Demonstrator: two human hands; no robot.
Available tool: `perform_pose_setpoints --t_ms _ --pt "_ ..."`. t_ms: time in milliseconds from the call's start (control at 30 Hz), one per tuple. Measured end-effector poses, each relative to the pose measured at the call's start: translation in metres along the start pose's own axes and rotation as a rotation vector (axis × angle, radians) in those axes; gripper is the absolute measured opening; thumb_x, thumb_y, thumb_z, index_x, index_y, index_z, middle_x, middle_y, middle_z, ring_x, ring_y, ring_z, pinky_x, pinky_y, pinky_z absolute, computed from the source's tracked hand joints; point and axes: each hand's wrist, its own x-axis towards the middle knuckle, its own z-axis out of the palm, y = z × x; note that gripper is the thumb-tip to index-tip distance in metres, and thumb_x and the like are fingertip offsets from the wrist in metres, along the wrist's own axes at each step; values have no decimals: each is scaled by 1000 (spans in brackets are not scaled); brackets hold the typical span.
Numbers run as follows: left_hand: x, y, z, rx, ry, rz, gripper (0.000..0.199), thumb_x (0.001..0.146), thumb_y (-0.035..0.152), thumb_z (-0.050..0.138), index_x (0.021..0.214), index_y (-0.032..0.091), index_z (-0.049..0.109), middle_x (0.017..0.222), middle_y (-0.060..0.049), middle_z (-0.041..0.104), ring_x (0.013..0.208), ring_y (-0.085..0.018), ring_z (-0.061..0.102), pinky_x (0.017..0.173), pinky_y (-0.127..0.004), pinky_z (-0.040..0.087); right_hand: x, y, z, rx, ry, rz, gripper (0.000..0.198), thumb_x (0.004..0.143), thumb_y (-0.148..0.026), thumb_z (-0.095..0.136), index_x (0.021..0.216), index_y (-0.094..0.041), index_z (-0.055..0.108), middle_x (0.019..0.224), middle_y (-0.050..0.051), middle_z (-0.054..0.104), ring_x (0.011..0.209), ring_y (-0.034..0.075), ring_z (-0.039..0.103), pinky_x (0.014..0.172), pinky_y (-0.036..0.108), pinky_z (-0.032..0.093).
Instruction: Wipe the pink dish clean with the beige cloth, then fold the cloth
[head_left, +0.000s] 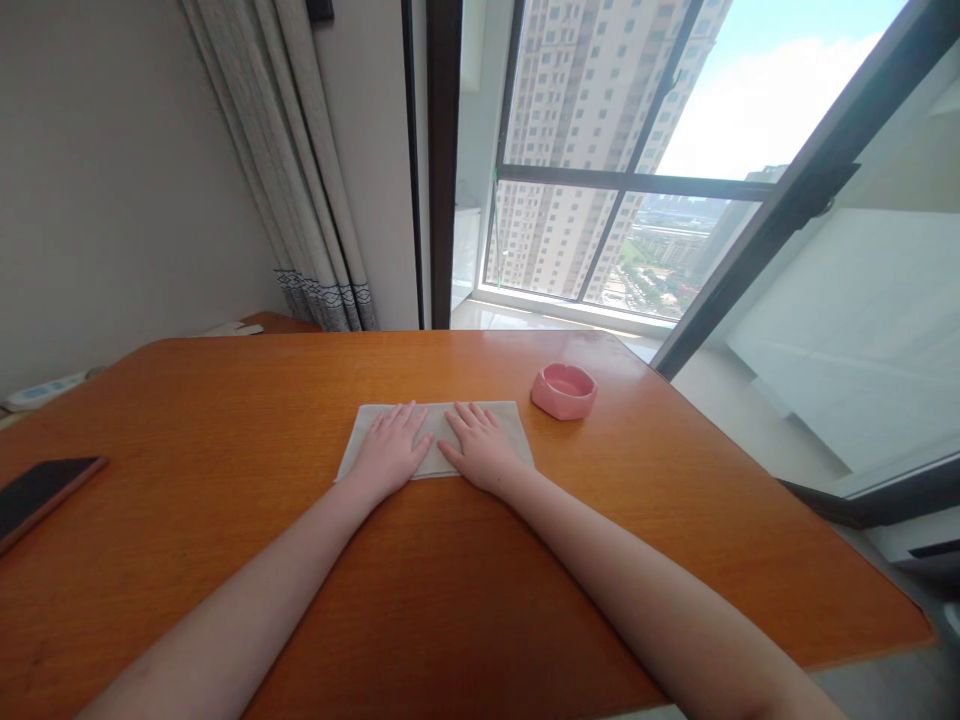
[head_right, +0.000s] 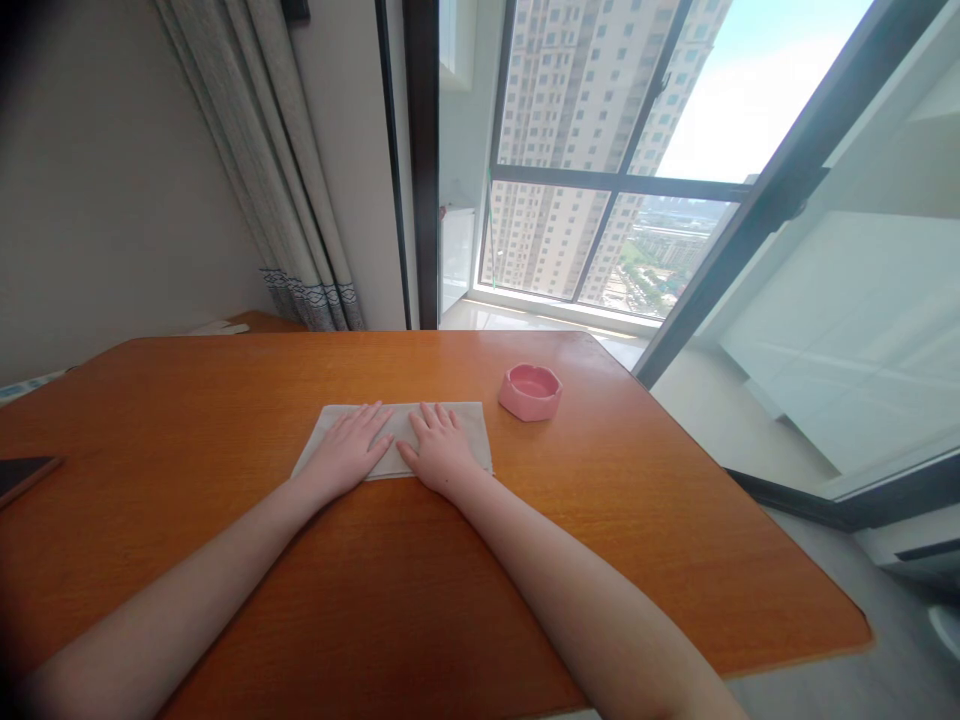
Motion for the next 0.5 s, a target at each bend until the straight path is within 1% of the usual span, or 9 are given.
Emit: perform_pose_setpoints --t_ms 233,500 --pt "0 -2 -1 2 2 -52 55 91 45 31 137 17 42 147 -12 36 136 -28 31 110 -48 22 0 -1 0 -14 7 47 60 90 -50 38 138 -15 40 149 15 28 138 32 22 111 47 16" --pt "0 -2 -2 -3 5 -74 55 90 45 33 136 18 43 146 -12 38 135 -28 32 110 -48 22 -1 0 0 -19 10 43 59 90 -50 38 138 -16 41 149 14 29 138 31 23 111 47 16"
